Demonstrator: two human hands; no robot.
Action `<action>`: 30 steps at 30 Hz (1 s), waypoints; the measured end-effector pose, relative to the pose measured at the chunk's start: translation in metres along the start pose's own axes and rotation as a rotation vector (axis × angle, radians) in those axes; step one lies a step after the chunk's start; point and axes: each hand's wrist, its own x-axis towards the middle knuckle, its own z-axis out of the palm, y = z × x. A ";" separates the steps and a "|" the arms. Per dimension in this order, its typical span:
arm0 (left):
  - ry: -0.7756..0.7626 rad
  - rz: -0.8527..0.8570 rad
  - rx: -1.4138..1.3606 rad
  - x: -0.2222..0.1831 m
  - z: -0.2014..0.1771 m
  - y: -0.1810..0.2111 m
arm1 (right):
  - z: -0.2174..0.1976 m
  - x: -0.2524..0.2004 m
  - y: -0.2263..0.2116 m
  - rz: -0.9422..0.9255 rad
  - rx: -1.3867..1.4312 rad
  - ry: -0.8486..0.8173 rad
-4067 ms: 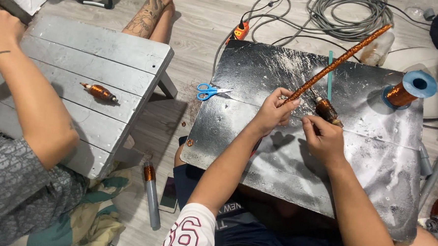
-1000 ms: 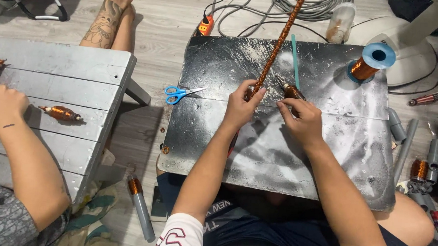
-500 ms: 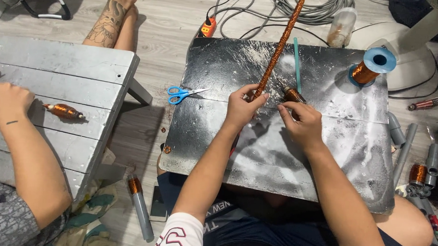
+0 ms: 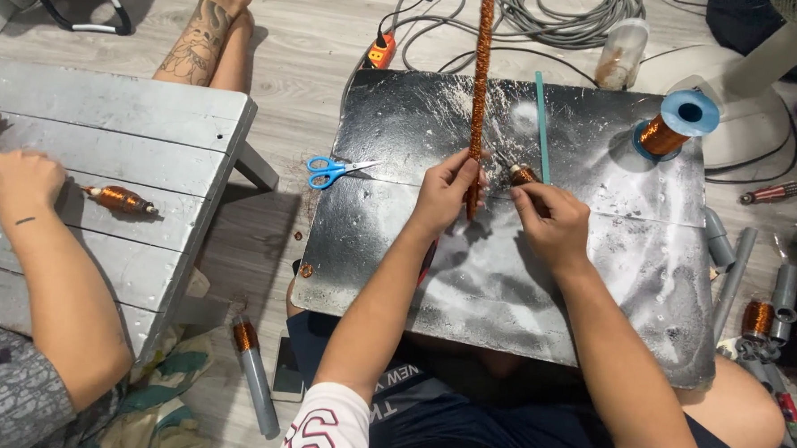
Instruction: Manually winding copper wire around a long rod to create a coil.
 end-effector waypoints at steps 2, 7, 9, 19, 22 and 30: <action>-0.017 -0.016 -0.023 -0.005 0.001 0.006 | 0.001 -0.004 0.003 0.012 0.000 -0.017; -0.032 -0.071 -0.059 -0.001 0.002 0.009 | -0.005 0.007 -0.003 0.015 -0.022 -0.029; -0.008 -0.096 0.111 -0.009 0.000 0.004 | -0.006 0.000 -0.001 0.006 -0.054 -0.024; -0.007 -0.142 0.091 -0.003 0.004 0.026 | -0.001 0.004 0.000 0.008 -0.097 -0.070; 0.019 -0.132 0.030 -0.007 0.001 0.022 | -0.004 -0.005 -0.008 0.031 -0.101 -0.080; 0.015 -0.193 -0.015 0.001 -0.007 0.020 | -0.004 0.002 -0.013 0.016 -0.092 -0.101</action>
